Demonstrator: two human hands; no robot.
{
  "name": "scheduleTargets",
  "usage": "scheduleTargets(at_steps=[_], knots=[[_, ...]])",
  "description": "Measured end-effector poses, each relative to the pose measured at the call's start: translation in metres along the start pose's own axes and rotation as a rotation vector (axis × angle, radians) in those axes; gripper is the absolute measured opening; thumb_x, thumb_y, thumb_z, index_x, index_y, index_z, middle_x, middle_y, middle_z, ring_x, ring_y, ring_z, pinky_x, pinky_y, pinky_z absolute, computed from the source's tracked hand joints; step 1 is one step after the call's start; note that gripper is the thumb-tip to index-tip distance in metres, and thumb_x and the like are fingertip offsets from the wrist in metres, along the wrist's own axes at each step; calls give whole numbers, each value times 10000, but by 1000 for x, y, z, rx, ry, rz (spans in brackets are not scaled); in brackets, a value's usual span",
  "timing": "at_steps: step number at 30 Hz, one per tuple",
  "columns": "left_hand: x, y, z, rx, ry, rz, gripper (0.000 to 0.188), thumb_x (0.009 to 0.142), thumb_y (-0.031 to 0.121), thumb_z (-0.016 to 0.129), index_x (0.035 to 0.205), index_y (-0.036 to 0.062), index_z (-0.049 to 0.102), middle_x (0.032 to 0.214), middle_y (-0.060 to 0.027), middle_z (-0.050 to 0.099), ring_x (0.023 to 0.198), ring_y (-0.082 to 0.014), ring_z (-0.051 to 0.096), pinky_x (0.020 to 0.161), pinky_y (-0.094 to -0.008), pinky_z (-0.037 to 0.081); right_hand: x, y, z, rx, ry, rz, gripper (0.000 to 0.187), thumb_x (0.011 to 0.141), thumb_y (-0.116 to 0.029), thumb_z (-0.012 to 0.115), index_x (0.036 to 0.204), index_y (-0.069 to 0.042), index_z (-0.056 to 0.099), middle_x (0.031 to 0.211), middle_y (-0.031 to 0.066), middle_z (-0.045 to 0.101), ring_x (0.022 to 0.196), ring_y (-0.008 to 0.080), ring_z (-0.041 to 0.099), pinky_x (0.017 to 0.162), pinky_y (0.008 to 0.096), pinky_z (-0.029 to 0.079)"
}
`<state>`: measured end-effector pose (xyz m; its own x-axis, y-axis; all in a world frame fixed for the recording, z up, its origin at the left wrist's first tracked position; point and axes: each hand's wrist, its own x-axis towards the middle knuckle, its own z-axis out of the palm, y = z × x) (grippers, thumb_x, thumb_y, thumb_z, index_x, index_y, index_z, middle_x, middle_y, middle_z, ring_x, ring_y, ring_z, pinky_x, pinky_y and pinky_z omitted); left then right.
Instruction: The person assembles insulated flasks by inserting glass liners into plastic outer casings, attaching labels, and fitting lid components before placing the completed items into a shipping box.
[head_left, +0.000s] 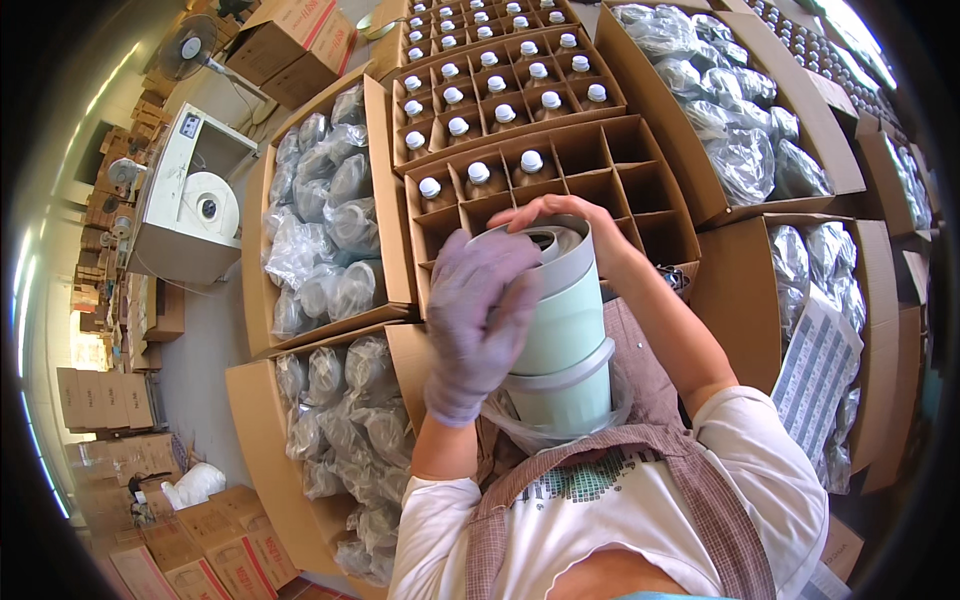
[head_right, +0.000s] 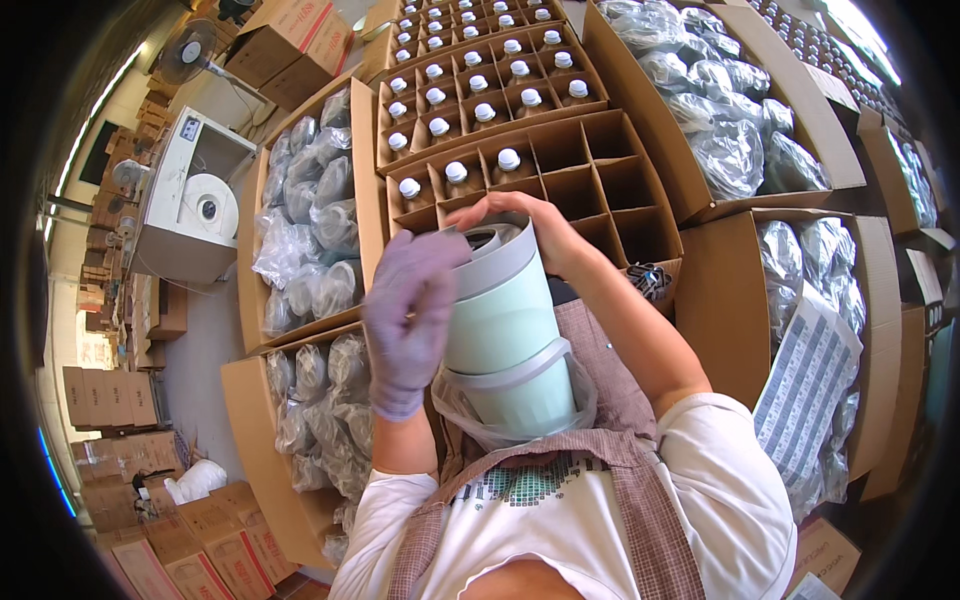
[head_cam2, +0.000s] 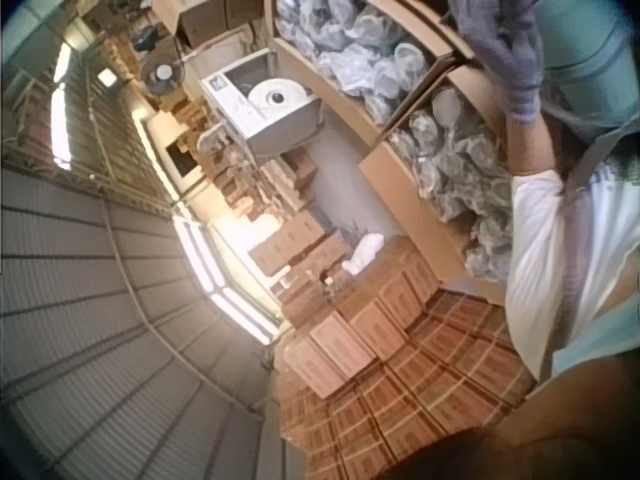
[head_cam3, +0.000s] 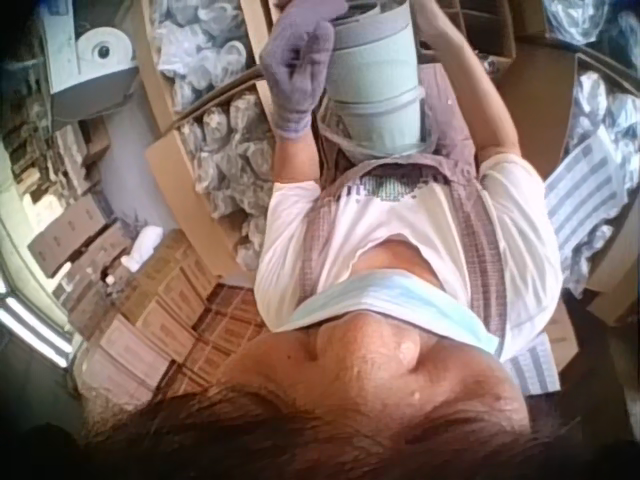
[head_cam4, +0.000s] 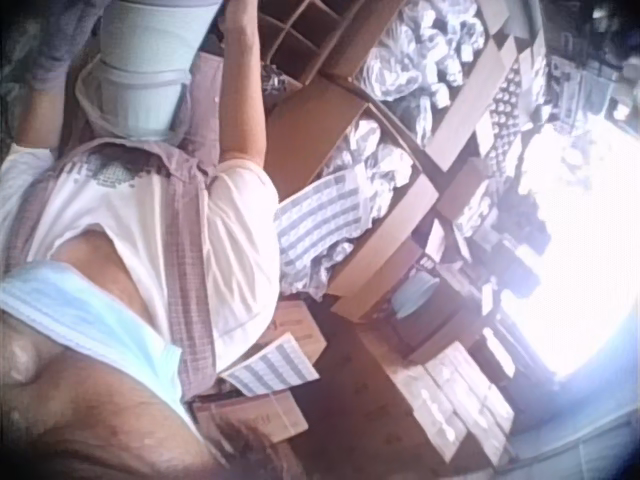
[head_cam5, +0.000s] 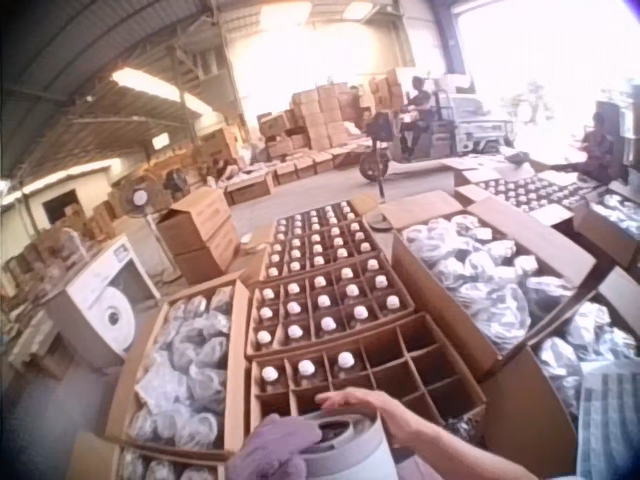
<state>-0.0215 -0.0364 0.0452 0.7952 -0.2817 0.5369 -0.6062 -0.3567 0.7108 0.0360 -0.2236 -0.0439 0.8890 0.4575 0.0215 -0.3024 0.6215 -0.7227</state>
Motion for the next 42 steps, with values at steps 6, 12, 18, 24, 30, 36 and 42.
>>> scheduleTargets(at_steps=[6, 12, 18, 24, 30, 36, 42], knots=[[-22, -55, -5, -400, 83, 126, 434, 1039, 350, 476, 872, 17, 700, 950, -129, 727, 1067, -308, 652, 1142, -531, 319, -41, 0, 38, -601, 271, -170, 486, 1003, -353, 401, 1043, 46, 675, 1301, 190, 619, 1140, 222, 585, 1016, 344, 426], [3, -25, -25, -440, -51, -56, 465, 1030, 375, 485, 965, -10, 737, 966, -141, 729, 1094, -322, 653, 1117, -475, 382, -34, -10, 22, -252, 268, -99, 426, 1028, -308, 424, 988, 36, 672, 1104, 111, 655, 1192, 219, 567, 1058, 333, 388], [78, -21, -58, -237, -940, -356, 239, 908, 108, 709, 1138, 46, 736, 1064, -48, 709, 926, -120, 655, 813, -272, 527, -29, 6, 27, -476, 147, -322, 360, 969, -220, 421, 951, 51, 657, 1040, 125, 648, 1224, 257, 551, 1063, 345, 365], [107, -48, -44, -133, -1240, -160, 380, 893, 121, 741, 1263, 61, 680, 1028, -36, 682, 903, -101, 649, 778, -280, 545, -25, 12, 23, -374, 256, -335, 378, 964, -275, 485, 888, 36, 686, 1004, 129, 662, 1122, 253, 602, 1008, 348, 414], [115, -10, -36, 93, -1317, -306, 338, 823, 188, 802, 1135, 69, 747, 896, -47, 741, 801, -88, 660, 751, -270, 536, -31, 24, 24, -484, 175, -410, 404, 985, -254, 400, 929, 15, 696, 1179, 155, 669, 1096, 229, 595, 987, 349, 421], [98, -7, -29, 233, -1190, -204, 281, 823, 210, 782, 1066, 71, 769, 791, -61, 723, 700, -100, 649, 663, -273, 517, -39, 21, 36, -388, 253, -358, 399, 986, -257, 380, 842, 12, 637, 998, 132, 661, 1122, 240, 593, 993, 347, 419], [84, 2, -27, 242, -1106, -455, 272, 860, 231, 776, 1009, 4, 762, 818, -30, 742, 701, -60, 624, 656, -242, 518, -35, 30, 27, -407, 236, -336, 418, 985, -252, 362, 854, 20, 651, 988, 138, 668, 1155, 250, 597, 1014, 350, 408]])
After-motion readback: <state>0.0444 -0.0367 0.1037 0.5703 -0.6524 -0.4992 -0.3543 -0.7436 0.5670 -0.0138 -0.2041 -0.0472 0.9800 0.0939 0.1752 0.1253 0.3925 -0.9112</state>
